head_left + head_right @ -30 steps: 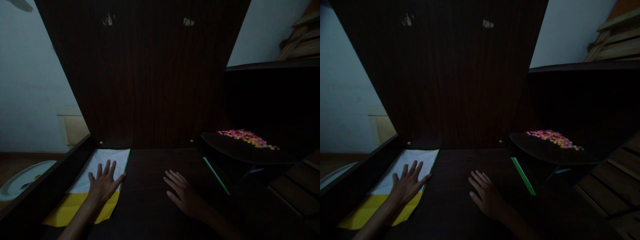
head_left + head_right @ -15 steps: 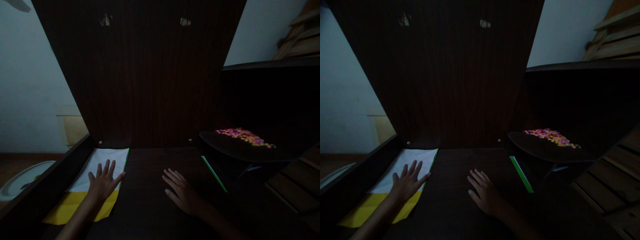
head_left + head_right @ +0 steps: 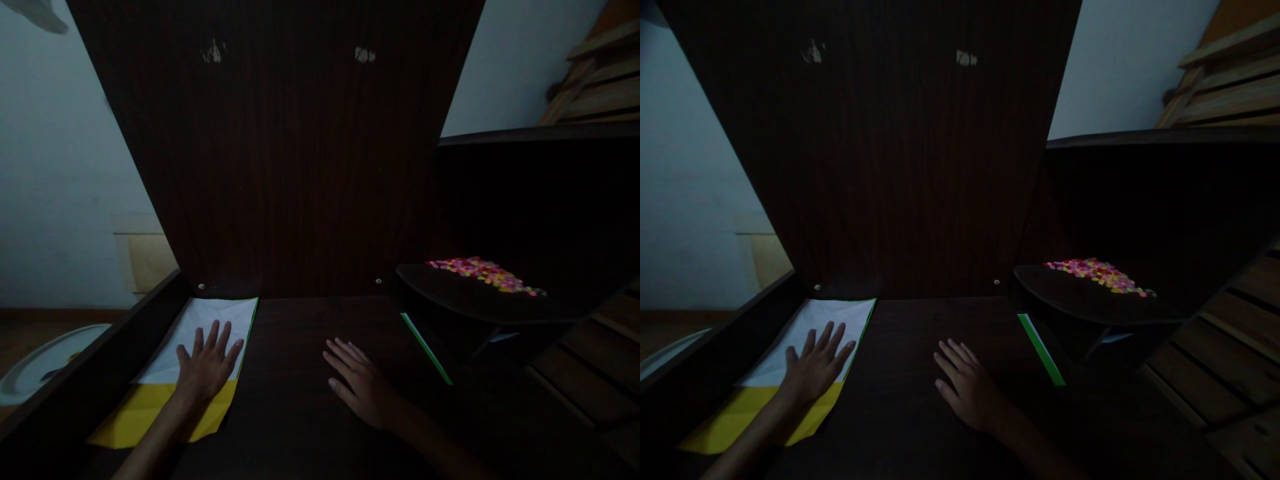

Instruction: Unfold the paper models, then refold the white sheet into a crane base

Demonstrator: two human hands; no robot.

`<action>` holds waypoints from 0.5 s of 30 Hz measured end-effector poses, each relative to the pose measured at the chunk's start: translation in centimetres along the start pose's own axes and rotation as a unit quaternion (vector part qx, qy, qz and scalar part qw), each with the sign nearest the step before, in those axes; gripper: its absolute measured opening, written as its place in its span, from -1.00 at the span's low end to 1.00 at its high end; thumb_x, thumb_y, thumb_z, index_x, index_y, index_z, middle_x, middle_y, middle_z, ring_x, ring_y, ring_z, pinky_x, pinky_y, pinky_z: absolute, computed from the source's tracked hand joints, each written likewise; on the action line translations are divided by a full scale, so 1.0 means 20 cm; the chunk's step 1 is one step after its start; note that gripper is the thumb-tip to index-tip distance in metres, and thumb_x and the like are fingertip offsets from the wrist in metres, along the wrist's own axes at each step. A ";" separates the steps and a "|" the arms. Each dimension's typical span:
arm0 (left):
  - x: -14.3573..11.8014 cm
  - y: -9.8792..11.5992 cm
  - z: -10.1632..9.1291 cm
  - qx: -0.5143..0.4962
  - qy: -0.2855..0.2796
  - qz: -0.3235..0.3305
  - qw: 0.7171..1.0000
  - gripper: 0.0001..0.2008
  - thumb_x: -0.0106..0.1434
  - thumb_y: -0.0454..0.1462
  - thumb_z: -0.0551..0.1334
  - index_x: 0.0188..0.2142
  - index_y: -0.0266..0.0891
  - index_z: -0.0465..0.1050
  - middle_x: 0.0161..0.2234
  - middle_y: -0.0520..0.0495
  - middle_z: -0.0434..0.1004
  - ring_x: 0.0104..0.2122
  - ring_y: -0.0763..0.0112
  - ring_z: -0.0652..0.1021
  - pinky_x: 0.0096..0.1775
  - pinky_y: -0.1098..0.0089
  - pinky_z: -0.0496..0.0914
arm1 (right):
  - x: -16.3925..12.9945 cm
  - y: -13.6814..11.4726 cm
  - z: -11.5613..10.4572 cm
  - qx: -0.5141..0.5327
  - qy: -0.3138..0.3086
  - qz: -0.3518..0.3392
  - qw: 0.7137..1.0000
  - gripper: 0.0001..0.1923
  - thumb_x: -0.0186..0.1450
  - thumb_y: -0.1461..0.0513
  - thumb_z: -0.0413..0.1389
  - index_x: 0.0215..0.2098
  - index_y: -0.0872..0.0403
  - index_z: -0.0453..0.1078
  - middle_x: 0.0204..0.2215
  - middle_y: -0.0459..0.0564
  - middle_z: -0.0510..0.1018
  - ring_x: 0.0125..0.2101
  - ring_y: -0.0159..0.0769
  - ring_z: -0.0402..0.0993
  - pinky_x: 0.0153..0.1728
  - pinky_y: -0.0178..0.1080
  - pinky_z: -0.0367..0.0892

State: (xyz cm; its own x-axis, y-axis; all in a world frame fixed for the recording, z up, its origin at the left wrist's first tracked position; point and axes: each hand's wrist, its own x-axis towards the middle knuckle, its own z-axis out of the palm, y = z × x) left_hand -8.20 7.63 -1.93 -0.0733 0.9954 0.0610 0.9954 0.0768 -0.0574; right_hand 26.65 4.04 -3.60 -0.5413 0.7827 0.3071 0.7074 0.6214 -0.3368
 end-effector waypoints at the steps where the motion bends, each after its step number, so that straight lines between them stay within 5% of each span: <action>1: 0.00 0.00 0.00 -0.002 0.002 -0.002 1.000 -0.37 0.39 -0.01 -0.21 0.34 -0.20 0.10 0.38 -0.27 -0.06 0.31 -0.38 0.00 0.07 -0.38 0.01 | 0.00 0.00 0.00 -0.001 0.001 -0.001 1.000 -0.51 0.41 0.15 0.02 0.29 -0.01 0.19 0.29 0.03 0.21 0.30 -0.06 0.09 0.27 0.13 0.09; 15: 0.01 0.00 0.02 0.000 -0.007 -0.022 1.000 -0.38 0.40 -0.01 -0.18 0.37 -0.12 -0.03 0.39 -0.20 -0.11 0.32 -0.31 -0.02 0.09 -0.36 0.01 | 0.01 -0.01 -0.01 -0.022 -0.022 0.003 1.000 -0.52 0.43 0.13 -0.02 0.28 0.07 0.21 0.30 0.07 0.19 0.31 -0.05 0.06 0.27 0.14 0.08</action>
State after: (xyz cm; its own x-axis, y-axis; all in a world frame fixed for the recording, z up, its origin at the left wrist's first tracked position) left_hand -8.32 7.95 -2.39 -0.1184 0.9917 0.0497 0.9911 0.1211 -0.0557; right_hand 26.53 4.12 -3.36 -0.5555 0.7881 0.2651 0.7299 0.6149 -0.2985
